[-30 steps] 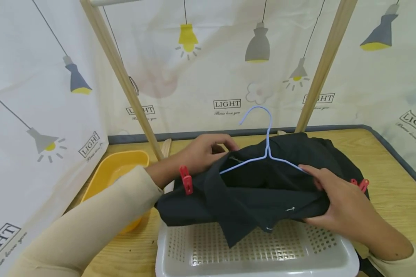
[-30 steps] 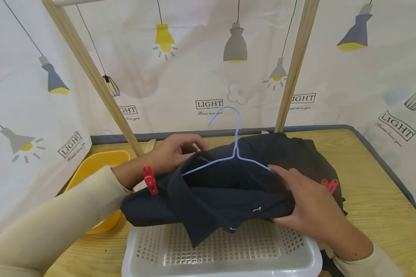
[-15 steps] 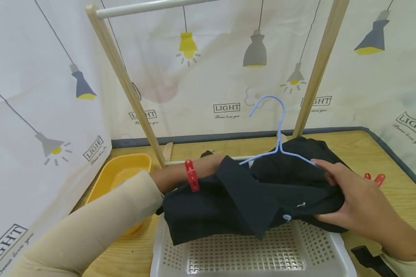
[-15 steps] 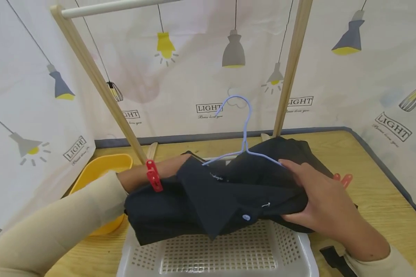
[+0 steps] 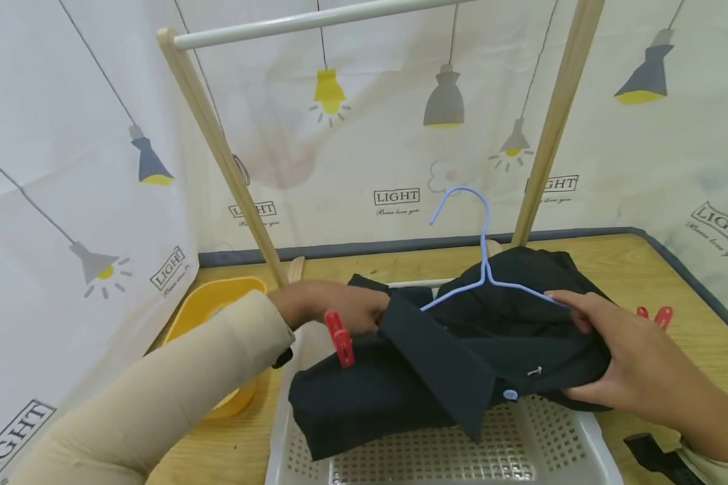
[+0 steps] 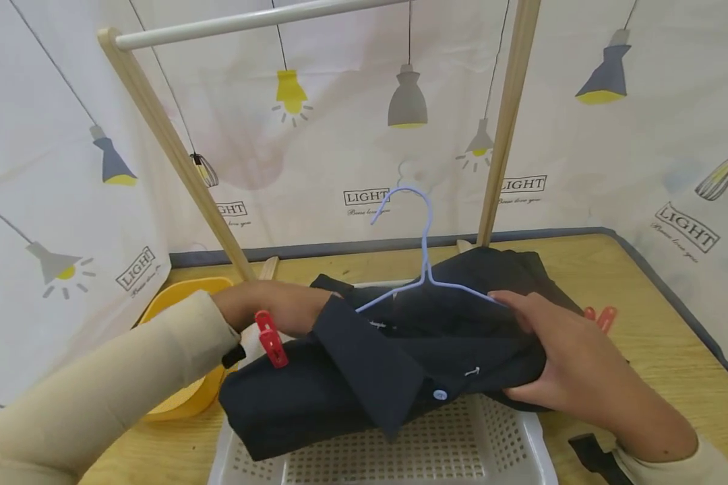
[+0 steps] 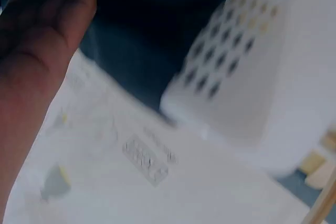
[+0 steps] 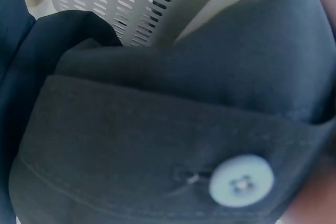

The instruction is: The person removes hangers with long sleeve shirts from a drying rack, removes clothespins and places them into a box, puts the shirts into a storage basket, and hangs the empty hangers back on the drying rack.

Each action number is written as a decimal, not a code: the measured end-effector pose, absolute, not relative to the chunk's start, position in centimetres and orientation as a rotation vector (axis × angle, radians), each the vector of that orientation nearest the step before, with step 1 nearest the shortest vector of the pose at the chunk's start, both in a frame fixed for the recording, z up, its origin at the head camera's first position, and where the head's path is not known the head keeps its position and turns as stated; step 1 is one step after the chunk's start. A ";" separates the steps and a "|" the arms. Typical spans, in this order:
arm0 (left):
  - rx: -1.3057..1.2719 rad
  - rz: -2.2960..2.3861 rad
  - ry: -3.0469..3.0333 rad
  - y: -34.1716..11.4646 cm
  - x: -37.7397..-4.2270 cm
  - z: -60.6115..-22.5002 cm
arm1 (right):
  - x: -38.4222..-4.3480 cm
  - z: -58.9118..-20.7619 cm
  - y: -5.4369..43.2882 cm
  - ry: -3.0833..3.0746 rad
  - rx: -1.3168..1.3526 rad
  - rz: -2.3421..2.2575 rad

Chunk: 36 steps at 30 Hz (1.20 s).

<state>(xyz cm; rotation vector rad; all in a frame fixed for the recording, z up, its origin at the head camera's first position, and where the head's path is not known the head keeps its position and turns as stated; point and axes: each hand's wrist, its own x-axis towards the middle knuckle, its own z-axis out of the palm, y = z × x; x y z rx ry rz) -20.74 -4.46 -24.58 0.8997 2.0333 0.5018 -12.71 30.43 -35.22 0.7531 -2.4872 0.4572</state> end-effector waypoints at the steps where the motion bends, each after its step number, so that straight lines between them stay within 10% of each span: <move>1: 0.902 0.532 2.021 -4.6 -21.7 -24.9 | -12.7 -35.2 30.4 -2.492 0.753 0.468; 11: 1.002 0.596 2.224 -2.3 -29.4 -28.3 | -12.7 -35.5 30.3 -2.475 0.825 0.567; 36: 1.271 0.362 2.433 4.9 -29.9 -32.8 | -12.8 -35.7 29.8 -2.538 0.766 0.477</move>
